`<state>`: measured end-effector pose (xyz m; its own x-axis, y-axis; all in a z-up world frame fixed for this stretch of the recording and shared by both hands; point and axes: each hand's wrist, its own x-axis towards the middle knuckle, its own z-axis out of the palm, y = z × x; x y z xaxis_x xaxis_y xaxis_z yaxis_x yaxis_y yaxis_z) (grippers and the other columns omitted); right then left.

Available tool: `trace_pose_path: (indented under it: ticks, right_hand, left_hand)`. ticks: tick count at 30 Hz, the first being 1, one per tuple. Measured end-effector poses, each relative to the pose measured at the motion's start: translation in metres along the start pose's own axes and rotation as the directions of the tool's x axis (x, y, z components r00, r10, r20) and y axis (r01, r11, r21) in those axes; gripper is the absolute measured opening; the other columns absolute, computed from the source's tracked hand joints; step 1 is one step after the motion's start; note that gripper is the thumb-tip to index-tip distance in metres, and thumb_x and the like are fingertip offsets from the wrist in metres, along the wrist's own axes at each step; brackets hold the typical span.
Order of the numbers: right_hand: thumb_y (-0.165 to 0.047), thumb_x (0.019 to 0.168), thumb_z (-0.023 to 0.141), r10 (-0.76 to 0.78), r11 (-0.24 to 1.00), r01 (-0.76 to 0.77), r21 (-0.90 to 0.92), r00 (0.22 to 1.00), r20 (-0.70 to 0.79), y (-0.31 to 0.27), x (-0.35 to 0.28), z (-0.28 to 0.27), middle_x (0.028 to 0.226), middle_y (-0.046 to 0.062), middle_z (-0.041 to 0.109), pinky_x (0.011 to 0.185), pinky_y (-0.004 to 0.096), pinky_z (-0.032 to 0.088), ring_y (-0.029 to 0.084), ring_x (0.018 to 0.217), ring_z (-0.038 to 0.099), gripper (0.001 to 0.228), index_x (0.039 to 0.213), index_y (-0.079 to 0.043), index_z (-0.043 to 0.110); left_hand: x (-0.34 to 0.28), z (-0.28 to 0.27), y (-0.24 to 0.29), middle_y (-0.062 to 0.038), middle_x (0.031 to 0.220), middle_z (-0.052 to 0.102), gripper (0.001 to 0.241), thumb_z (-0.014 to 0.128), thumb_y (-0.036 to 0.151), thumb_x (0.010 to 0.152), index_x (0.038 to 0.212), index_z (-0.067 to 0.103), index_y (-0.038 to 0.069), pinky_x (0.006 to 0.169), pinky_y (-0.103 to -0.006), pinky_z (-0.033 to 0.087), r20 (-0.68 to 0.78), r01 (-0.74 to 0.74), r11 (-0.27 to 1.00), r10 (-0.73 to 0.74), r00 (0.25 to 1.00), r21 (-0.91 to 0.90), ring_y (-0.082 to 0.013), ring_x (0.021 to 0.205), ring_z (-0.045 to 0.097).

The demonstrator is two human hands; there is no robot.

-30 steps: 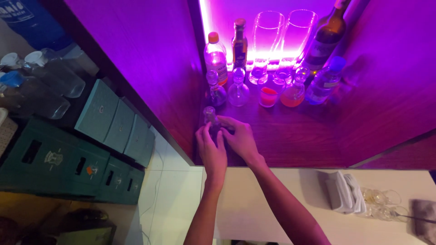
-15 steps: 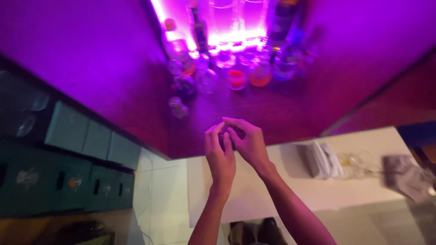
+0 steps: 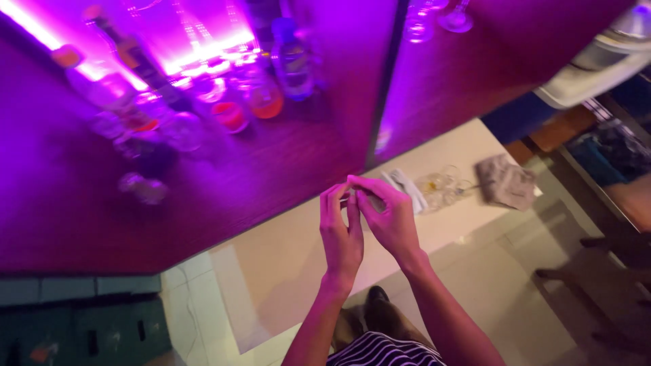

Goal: Organizing bottles and glasses on a shelf and cleaning the cabinet surfaces with a cloth.

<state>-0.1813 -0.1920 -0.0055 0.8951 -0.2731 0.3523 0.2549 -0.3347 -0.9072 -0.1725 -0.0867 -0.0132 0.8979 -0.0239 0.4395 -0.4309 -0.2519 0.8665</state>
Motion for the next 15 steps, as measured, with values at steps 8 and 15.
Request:
trace_pose_path:
  ticks: [8,15]
  right_hand:
    - [-0.003,0.093,0.069,0.089,0.99,-0.103,-0.097,0.986,-0.139,0.034,-0.015,-0.072,0.117,0.011,0.077,0.086,0.029,0.061,0.016,0.1,0.075,0.034,0.126,-0.007,0.072]
    - [-0.002,0.092,0.07,0.154,0.981,-0.18,-0.078,0.952,-0.264,0.099,-0.04,-0.127,0.114,0.011,0.077,0.088,0.029,0.06,0.016,0.102,0.074,0.035,0.127,-0.004,0.071]
  left_hand:
    - [-0.019,0.073,0.002,-0.015,0.117,0.064,0.027,0.062,0.008,0.101,0.128,0.061,0.002,0.084,-0.0394,0.057,0.19,0.023,0.999,-0.015,0.982,-0.043,-0.0275,0.098,0.069]
    - [-0.046,0.141,-0.025,-0.015,0.119,0.062,0.036,0.069,0.007,0.093,0.128,0.06,0.003,0.08,-0.0397,0.057,0.391,0.054,0.998,-0.056,0.919,0.016,-0.0297,0.099,0.068]
